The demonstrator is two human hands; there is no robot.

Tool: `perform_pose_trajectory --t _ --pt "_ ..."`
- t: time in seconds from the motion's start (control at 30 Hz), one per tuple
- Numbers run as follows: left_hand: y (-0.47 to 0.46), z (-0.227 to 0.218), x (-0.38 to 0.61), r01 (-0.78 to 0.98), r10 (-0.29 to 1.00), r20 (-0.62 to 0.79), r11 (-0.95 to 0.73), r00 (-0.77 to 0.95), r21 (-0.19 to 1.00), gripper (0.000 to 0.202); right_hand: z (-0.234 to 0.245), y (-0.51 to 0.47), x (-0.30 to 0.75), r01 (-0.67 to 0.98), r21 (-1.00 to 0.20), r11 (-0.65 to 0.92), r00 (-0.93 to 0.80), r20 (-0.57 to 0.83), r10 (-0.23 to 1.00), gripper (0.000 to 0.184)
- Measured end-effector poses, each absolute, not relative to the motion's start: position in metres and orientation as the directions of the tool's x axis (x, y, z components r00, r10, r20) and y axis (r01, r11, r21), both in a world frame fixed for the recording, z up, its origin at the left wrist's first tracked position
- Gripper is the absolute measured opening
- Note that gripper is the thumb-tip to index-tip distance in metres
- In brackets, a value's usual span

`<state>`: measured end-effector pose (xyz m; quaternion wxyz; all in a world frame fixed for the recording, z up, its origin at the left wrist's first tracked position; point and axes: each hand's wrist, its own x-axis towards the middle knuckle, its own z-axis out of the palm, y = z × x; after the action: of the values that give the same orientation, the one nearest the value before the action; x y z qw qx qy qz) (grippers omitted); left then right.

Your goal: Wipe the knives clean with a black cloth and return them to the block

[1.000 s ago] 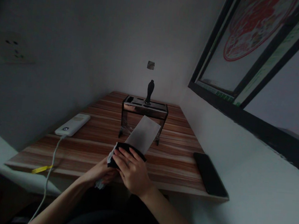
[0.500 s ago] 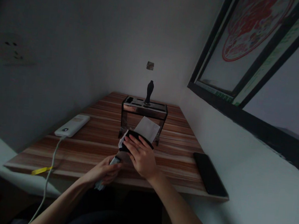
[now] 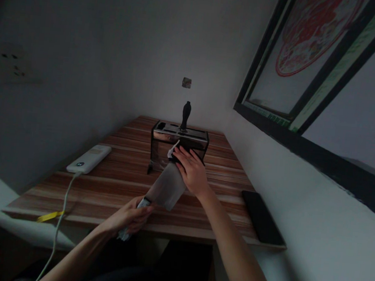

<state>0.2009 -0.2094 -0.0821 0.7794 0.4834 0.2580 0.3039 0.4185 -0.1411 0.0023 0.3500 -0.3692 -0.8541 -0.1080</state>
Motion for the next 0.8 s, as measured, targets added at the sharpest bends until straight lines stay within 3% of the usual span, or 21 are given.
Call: perform_pose_trajectory --t 0.47,0.8 --pt "-0.21 -0.078 0.201 -0.193 0.72 -0.134 0.353 0.68 0.916 0.035 0.004 -0.145 0.42 0.723 -0.049 0.689 -0.472 0.693 0.545 0.038" --pt "-0.208 -0.084 0.201 -0.22 0.752 -0.125 0.341 0.647 0.914 0.034 -0.029 -0.184 0.389 0.658 -0.137 0.741 -0.49 0.67 0.558 0.04"
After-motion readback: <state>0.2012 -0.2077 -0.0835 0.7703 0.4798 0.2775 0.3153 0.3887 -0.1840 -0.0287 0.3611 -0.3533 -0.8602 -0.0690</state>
